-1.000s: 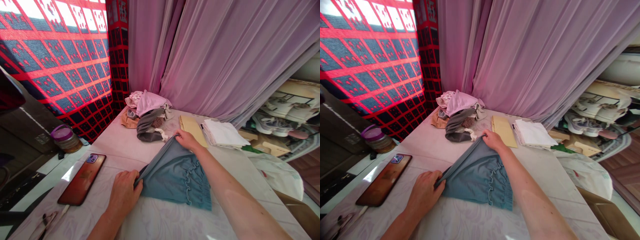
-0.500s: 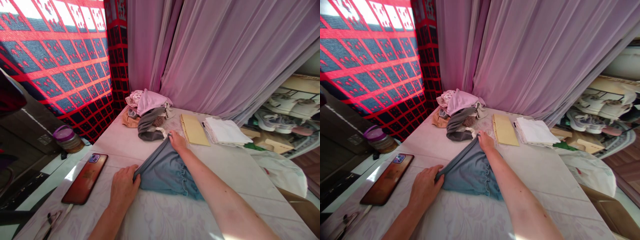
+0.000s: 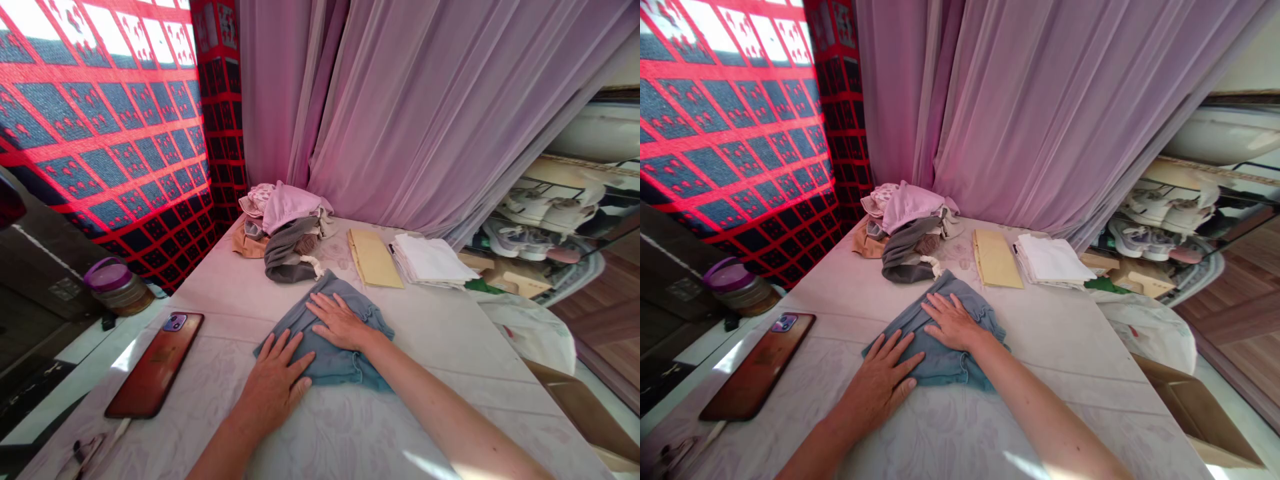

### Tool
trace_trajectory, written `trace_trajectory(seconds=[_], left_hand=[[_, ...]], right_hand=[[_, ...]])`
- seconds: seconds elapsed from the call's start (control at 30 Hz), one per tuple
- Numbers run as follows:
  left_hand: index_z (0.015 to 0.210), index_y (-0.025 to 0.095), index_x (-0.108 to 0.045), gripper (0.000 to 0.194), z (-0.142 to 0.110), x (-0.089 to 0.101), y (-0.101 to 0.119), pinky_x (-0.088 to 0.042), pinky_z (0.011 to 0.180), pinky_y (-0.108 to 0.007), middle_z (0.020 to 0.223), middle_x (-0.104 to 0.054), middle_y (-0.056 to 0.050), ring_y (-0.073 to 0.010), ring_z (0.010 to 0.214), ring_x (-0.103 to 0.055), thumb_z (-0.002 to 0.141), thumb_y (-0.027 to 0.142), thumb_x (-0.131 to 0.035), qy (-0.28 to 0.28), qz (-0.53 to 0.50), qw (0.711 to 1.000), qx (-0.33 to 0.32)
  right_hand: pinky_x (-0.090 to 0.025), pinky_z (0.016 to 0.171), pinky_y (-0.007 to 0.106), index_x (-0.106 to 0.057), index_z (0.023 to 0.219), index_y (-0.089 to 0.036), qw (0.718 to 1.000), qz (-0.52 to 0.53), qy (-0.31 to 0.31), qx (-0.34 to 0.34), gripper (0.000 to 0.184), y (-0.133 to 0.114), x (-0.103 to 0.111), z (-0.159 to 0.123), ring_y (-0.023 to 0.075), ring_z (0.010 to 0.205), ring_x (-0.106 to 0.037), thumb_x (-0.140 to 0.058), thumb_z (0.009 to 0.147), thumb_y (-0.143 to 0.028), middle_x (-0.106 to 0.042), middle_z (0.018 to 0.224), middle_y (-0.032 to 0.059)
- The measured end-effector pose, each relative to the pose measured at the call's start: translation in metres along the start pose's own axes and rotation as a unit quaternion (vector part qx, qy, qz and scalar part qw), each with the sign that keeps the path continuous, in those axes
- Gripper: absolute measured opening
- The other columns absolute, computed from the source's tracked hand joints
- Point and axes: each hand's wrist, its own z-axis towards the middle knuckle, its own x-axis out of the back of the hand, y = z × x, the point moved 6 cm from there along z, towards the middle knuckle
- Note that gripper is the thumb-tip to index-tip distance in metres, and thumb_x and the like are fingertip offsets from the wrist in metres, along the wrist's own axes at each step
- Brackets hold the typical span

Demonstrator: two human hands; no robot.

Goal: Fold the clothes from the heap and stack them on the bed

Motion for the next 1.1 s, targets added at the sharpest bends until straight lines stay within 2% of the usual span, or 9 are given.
trace_trajectory(seconds=[0.2,0.3,0.4,0.63,0.73,0.83,0.93,1.03,1.1], left_hand=[[0.139,0.044,-0.043,0.045,0.0,-0.002,-0.004,-0.021,0.11,-0.065,0.15,-0.041,0.003,-0.0358,0.141,-0.028,0.095,0.051,-0.04,-0.044,-0.02,0.999,0.002],[0.14,0.043,-0.042,0.046,0.0,-0.002,-0.004,-0.019,0.109,-0.068,0.15,-0.04,0.004,-0.0379,0.141,-0.026,0.094,0.051,-0.039,-0.053,-0.034,0.998,-0.002],[0.14,0.042,-0.043,0.048,0.0,-0.001,-0.004,-0.019,0.108,-0.069,0.15,-0.041,0.002,-0.039,0.141,-0.026,0.093,0.053,-0.043,-0.049,-0.043,0.998,-0.003],[0.137,0.042,-0.048,0.049,0.001,-0.001,-0.005,-0.022,0.106,-0.069,0.151,-0.039,-0.005,-0.0396,0.139,-0.03,0.089,0.052,-0.051,-0.023,-0.037,0.999,-0.002],[0.135,0.043,-0.05,0.047,0.002,-0.002,-0.006,-0.024,0.105,-0.069,0.151,-0.039,-0.008,-0.0395,0.138,-0.032,0.088,0.05,-0.053,-0.015,-0.022,1.0,-0.003],[0.133,0.042,-0.053,0.045,0.002,-0.003,-0.008,-0.026,0.105,-0.069,0.149,-0.043,-0.008,-0.039,0.137,-0.033,0.088,0.049,-0.054,-0.013,-0.011,1.0,-0.006],[0.131,0.038,-0.056,0.046,0.001,-0.003,-0.01,-0.025,0.107,-0.067,0.145,-0.047,-0.007,-0.0374,0.136,-0.036,0.086,0.047,-0.056,0.001,-0.006,1.0,-0.005],[0.13,0.033,-0.057,0.046,0.001,0.0,-0.007,-0.023,0.11,-0.065,0.14,-0.054,-0.007,-0.0341,0.132,-0.042,0.085,0.042,-0.059,0.015,-0.004,1.0,-0.007],[0.13,0.031,-0.056,0.046,0.004,0.003,0.003,-0.021,0.112,-0.062,0.136,-0.057,-0.006,-0.0312,0.13,-0.045,0.085,0.036,-0.059,0.021,-0.003,1.0,-0.016]], right_hand=[[-0.008,0.115,0.055,-0.021,0.152,-0.027,0.982,-0.023,-0.018,-0.186,0.06,0.062,0.01,0.024,0.0233,0.147,-0.009,-0.02,0.098,-0.053,-0.011,0.16,0.0059],[-0.011,0.115,0.054,-0.022,0.152,-0.028,0.974,-0.027,-0.003,-0.224,0.06,0.069,0.014,0.031,0.0232,0.146,-0.01,-0.023,0.097,-0.054,-0.01,0.16,0.0057],[-0.011,0.115,0.052,-0.025,0.151,-0.028,0.976,-0.009,-0.006,-0.218,0.059,0.065,0.017,0.027,0.0228,0.146,-0.012,-0.024,0.097,-0.054,-0.014,0.16,0.0062],[-0.009,0.116,0.052,-0.034,0.148,-0.03,0.985,-0.013,0.035,-0.166,0.055,0.045,0.014,-0.038,0.0226,0.145,-0.018,-0.029,0.097,-0.052,-0.023,0.158,0.0055],[-0.013,0.114,0.054,-0.042,0.143,-0.028,0.98,-0.009,0.068,-0.188,0.052,0.05,0.011,-0.063,0.0238,0.142,-0.027,-0.034,0.096,-0.048,-0.033,0.154,0.0074],[-0.021,0.114,0.05,-0.052,0.136,-0.024,0.955,0.018,0.185,-0.233,0.047,0.062,0.023,-0.084,0.0224,0.135,-0.039,-0.033,0.096,-0.039,-0.047,0.145,0.0082],[-0.037,0.106,0.04,-0.057,0.128,-0.017,0.903,0.062,0.291,-0.311,0.047,0.075,0.027,-0.117,0.0216,0.124,-0.051,-0.03,0.095,-0.036,-0.058,0.133,0.0114],[-0.044,0.095,0.041,-0.058,0.126,-0.015,0.862,0.075,0.296,-0.404,0.048,0.077,0.009,-0.147,0.0261,0.113,-0.058,-0.036,0.093,-0.043,-0.064,0.121,0.014],[-0.043,0.094,0.043,-0.055,0.128,-0.015,0.86,0.058,0.289,-0.417,0.051,0.069,-0.003,-0.157,0.0289,0.111,-0.058,-0.046,0.089,-0.047,-0.065,0.117,0.0145]])
